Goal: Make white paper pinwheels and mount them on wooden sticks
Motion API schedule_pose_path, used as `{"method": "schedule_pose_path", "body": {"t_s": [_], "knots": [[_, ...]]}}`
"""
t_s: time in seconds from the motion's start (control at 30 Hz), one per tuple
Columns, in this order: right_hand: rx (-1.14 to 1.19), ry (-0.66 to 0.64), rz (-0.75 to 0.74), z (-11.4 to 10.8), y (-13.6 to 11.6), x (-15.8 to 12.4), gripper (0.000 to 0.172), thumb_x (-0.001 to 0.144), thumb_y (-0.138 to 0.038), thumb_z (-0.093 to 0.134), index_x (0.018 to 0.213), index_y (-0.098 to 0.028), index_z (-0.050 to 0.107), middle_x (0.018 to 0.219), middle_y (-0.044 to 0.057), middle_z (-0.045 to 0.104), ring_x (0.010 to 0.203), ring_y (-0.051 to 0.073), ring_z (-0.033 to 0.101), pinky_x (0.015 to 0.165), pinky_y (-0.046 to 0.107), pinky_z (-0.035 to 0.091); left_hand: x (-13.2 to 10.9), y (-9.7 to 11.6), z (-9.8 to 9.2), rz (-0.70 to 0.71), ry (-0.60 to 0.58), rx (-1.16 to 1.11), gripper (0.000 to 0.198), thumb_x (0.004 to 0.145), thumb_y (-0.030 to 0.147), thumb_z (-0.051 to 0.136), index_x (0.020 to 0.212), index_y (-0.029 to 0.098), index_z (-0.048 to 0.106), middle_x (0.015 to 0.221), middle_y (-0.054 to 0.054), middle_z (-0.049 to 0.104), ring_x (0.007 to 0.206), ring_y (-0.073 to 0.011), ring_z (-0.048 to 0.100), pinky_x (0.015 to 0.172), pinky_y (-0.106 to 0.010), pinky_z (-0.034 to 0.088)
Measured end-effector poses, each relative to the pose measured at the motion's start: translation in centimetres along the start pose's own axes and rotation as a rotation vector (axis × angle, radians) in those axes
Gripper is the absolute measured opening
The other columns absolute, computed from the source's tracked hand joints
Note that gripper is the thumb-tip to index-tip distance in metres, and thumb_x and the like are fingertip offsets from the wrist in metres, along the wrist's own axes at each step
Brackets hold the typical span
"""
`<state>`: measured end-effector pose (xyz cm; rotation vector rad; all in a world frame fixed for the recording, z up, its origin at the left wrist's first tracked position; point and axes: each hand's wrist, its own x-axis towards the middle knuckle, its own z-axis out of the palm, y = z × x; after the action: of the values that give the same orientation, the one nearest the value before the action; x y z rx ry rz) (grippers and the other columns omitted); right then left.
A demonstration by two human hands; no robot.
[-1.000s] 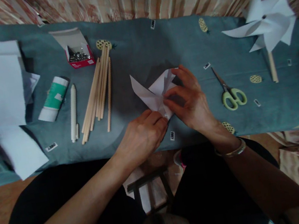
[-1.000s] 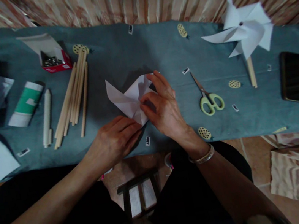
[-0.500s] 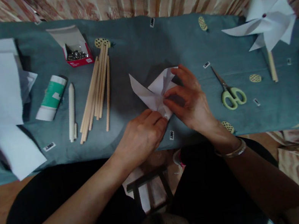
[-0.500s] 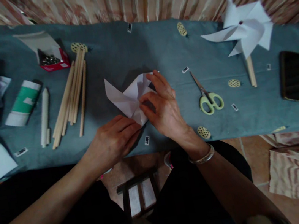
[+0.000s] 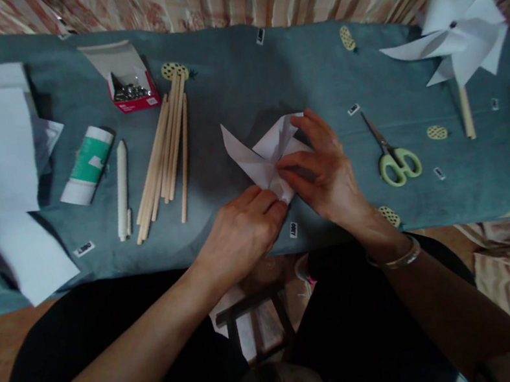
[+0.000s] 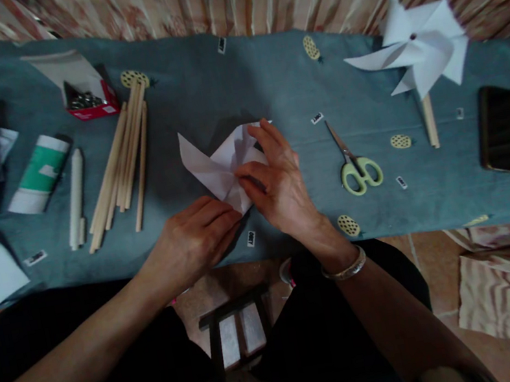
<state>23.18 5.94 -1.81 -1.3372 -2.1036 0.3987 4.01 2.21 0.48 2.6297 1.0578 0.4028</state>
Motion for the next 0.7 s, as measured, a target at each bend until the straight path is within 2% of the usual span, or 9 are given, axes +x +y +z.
{"method": "schedule_pose_path", "body": {"t_s": [0.07, 0.23, 0.33, 0.5, 0.7], "knots": [[0.008, 0.016, -0.015, 0.1, 0.0, 0.0, 0.013, 0.085, -0.020, 0.063, 0.092, -0.027, 0.072, 0.150, 0.003, 0.047, 0.147, 0.030, 0.033, 0.117, 0.053, 0.034, 0.0, 0.0, 0.0, 0.010, 0.002, 0.012, 0.012, 0.094, 0.015, 0.054, 0.092, 0.012, 0.066, 0.092, -0.007, 0.067, 0.085, -0.0198, 0.061, 0.073, -0.031, 0.055], [0.001, -0.003, -0.010, 0.0, 0.0, 0.0, 0.016, 0.087, -0.019, 0.062, 0.092, -0.030, 0.072, 0.149, -0.002, 0.047, 0.147, 0.028, 0.031, 0.118, 0.051, 0.033, -0.1, 0.0, 0.0, 0.017, 0.007, 0.019, 0.013, 0.094, 0.015, 0.053, 0.092, 0.012, 0.065, 0.092, -0.007, 0.067, 0.084, -0.0198, 0.060, 0.071, -0.031, 0.054], [-0.034, -0.013, -0.062, 0.0, 0.0, -0.1, 0.016, 0.088, -0.020, 0.060, 0.094, -0.026, 0.073, 0.149, 0.003, 0.047, 0.147, 0.031, 0.031, 0.117, 0.055, 0.034, -0.1, 0.0, 0.1, 0.019, 0.003, 0.027, 0.014, 0.095, 0.016, 0.052, 0.092, 0.012, 0.065, 0.092, -0.007, 0.067, 0.085, -0.0197, 0.060, 0.070, -0.031, 0.054], [-0.201, -0.068, -0.128, -0.2, -0.2, -0.5, 0.028, 0.090, -0.014, 0.051, 0.102, -0.027, 0.072, 0.153, 0.003, 0.041, 0.149, 0.031, 0.027, 0.114, 0.056, 0.036, -0.1, 0.0, 0.0, 0.018, -0.006, 0.027, 0.014, 0.095, 0.016, 0.052, 0.091, 0.012, 0.065, 0.091, -0.007, 0.066, 0.084, -0.0199, 0.060, 0.072, -0.031, 0.054], [-0.272, -0.096, -0.159, -0.3, -0.5, -1.5, 0.039, 0.089, -0.008, 0.044, 0.116, -0.027, 0.066, 0.156, 0.003, 0.038, 0.150, 0.029, 0.023, 0.111, 0.056, 0.039, -0.1, 0.0, 0.0, 0.011, -0.002, 0.015, 0.015, 0.096, 0.016, 0.052, 0.093, 0.011, 0.066, 0.092, -0.008, 0.067, 0.086, -0.0204, 0.061, 0.073, -0.033, 0.056]]}}
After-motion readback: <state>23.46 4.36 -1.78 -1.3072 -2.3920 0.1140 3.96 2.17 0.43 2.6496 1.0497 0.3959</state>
